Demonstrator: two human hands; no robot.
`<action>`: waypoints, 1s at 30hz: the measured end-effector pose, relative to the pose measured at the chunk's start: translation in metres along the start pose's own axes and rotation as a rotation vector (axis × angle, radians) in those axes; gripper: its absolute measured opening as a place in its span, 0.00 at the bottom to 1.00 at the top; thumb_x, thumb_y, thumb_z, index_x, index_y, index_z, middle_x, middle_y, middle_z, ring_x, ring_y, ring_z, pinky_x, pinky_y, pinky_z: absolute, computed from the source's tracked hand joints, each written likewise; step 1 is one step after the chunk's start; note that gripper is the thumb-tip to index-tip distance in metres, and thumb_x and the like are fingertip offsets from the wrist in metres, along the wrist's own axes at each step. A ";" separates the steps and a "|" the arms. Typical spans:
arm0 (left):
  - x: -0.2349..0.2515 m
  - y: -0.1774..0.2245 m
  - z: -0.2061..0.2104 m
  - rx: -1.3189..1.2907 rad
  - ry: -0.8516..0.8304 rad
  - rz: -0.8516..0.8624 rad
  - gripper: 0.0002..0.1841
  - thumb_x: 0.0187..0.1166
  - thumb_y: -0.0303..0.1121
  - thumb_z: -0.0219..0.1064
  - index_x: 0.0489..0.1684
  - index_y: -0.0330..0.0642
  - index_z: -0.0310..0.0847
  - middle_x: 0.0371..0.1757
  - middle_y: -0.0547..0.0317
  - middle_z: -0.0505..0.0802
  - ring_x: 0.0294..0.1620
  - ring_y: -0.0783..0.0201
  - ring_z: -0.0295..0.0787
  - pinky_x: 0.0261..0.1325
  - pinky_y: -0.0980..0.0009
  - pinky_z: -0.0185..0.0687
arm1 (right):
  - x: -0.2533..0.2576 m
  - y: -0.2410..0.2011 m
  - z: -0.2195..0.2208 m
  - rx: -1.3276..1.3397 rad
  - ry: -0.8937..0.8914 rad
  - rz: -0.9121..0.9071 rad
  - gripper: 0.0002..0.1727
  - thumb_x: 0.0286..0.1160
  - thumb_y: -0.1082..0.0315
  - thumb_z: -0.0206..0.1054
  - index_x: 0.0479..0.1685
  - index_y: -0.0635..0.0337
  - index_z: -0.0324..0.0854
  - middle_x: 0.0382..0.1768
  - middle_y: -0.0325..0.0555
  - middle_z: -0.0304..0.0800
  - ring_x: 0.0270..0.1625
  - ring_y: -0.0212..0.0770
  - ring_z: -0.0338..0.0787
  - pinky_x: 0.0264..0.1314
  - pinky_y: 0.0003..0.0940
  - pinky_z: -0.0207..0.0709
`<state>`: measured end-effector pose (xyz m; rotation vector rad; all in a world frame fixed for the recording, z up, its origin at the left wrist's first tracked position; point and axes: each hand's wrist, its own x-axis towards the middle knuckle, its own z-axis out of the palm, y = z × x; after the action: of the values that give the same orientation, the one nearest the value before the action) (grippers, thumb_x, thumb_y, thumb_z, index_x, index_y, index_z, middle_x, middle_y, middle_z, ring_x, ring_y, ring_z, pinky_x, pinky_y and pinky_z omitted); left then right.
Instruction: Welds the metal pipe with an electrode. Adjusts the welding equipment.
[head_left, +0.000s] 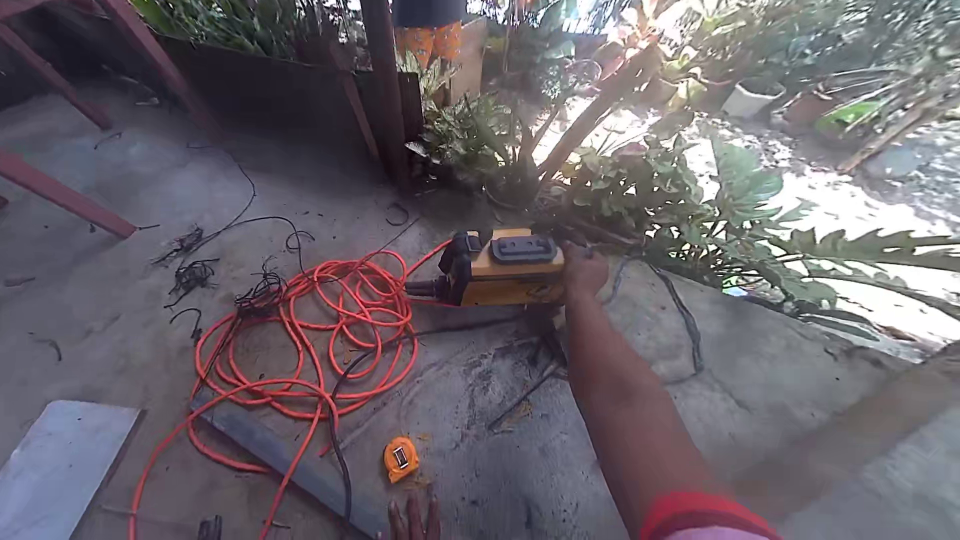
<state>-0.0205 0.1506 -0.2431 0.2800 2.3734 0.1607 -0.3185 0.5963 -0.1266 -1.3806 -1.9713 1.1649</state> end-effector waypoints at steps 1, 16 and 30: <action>0.000 0.000 -0.002 -0.007 -0.009 -0.007 0.37 0.91 0.60 0.44 0.99 0.57 0.49 0.98 0.40 0.45 0.95 0.21 0.22 0.83 0.16 0.16 | -0.001 0.000 0.002 0.005 0.009 0.000 0.35 0.75 0.39 0.71 0.64 0.63 0.86 0.64 0.64 0.88 0.72 0.62 0.84 0.76 0.65 0.71; -0.003 -0.004 0.000 -0.145 -0.005 0.008 0.36 0.91 0.60 0.46 0.99 0.62 0.49 0.99 0.45 0.42 0.96 0.28 0.18 0.84 0.19 0.13 | -0.093 -0.116 0.030 -0.462 -0.394 -0.735 0.38 0.73 0.57 0.72 0.83 0.65 0.69 0.82 0.74 0.67 0.86 0.74 0.64 0.82 0.76 0.59; 0.001 -0.002 -0.007 -0.209 -0.091 0.012 0.36 0.92 0.59 0.43 1.00 0.65 0.41 1.00 0.53 0.35 0.97 0.35 0.13 0.84 0.20 0.09 | -0.065 -0.152 0.099 -0.804 -0.445 -0.528 0.28 0.83 0.52 0.63 0.63 0.71 0.83 0.65 0.77 0.83 0.73 0.75 0.81 0.70 0.80 0.68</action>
<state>-0.0265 0.1491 -0.2393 0.1967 2.2435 0.3905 -0.4476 0.4789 -0.0459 -0.8103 -3.0815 0.4472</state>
